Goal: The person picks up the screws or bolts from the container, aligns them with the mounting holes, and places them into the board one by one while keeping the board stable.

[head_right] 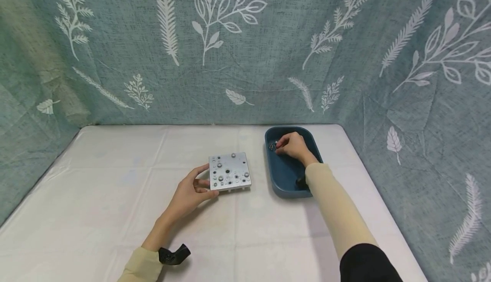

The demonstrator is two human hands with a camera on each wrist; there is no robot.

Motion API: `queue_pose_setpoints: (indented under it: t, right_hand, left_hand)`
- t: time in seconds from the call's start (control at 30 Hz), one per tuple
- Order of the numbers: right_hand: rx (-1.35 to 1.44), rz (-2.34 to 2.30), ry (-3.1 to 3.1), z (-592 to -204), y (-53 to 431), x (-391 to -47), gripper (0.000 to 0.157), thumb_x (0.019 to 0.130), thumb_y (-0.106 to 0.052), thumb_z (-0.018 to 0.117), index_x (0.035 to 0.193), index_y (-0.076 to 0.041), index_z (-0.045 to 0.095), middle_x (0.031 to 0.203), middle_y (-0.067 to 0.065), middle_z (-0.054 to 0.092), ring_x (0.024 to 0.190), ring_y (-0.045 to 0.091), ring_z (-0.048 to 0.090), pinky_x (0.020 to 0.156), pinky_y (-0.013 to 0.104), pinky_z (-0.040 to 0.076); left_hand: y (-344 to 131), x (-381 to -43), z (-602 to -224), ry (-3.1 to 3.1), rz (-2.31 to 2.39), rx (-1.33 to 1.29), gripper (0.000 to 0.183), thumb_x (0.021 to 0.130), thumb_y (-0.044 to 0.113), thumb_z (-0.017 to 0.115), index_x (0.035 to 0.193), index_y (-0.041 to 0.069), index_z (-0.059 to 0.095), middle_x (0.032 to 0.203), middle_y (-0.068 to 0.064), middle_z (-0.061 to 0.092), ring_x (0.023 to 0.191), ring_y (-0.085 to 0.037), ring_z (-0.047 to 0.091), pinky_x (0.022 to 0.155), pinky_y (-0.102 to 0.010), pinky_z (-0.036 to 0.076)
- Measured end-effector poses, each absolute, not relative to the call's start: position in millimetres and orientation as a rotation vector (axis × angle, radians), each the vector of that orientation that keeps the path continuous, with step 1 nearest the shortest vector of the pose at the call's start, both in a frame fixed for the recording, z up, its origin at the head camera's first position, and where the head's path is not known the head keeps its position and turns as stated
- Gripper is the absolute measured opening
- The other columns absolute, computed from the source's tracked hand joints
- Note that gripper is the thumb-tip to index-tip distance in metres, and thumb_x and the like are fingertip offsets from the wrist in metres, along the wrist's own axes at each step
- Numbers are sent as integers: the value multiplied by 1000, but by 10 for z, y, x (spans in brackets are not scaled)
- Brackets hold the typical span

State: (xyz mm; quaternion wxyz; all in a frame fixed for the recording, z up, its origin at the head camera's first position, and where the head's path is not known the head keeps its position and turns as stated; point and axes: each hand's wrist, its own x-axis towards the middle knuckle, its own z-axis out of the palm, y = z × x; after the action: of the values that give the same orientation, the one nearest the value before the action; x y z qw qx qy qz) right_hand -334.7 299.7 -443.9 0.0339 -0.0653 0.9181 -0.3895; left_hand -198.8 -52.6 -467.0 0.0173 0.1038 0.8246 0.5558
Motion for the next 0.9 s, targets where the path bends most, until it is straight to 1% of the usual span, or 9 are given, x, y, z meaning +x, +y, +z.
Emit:
queue_pose_setpoints:
  t: [0.1,0.3,0.57,0.73,0.9]
  right_hand:
    - [-196,-1198,2833,-4438,2992,-3344,14,81,-9,82,89,-2,74,85,6,70,78,20,62,69,32,48]
    - [-154,-1207,2851,-4469,2977,-3362,17,80,-15,84,89,-5,74,85,4,71,78,20,63,68,32,49]
    - [-96,-1186,2924,-4479,2917,-3370,17,78,-17,86,83,-6,74,81,4,69,74,20,62,65,32,48]
    - [-83,-1151,2994,-4472,2878,-3373,15,77,-15,86,79,-6,74,76,3,69,71,20,61,64,32,47]
    - [-95,-1156,2993,-4467,2887,-3388,10,78,-8,83,80,-5,74,76,3,69,71,18,61,65,31,48]
  left_hand:
    - [-525,-1983,-4669,2569,1723,325,86,76,8,86,149,9,40,97,-8,68,79,-20,66,75,-39,54]
    - [-527,-1978,-4673,2568,1727,329,86,76,8,85,149,9,40,97,-9,68,79,-20,67,75,-39,54]
    - [-522,-1986,-4690,2562,1733,342,86,77,8,85,149,9,40,97,-8,67,78,-20,67,73,-38,54]
    - [-524,-1987,-4694,2564,1733,344,86,76,8,85,149,9,40,95,-8,67,77,-19,67,73,-38,54]
    - [-530,-1988,-4694,2564,1736,349,86,77,7,85,149,8,40,95,-8,67,77,-19,67,73,-37,54]
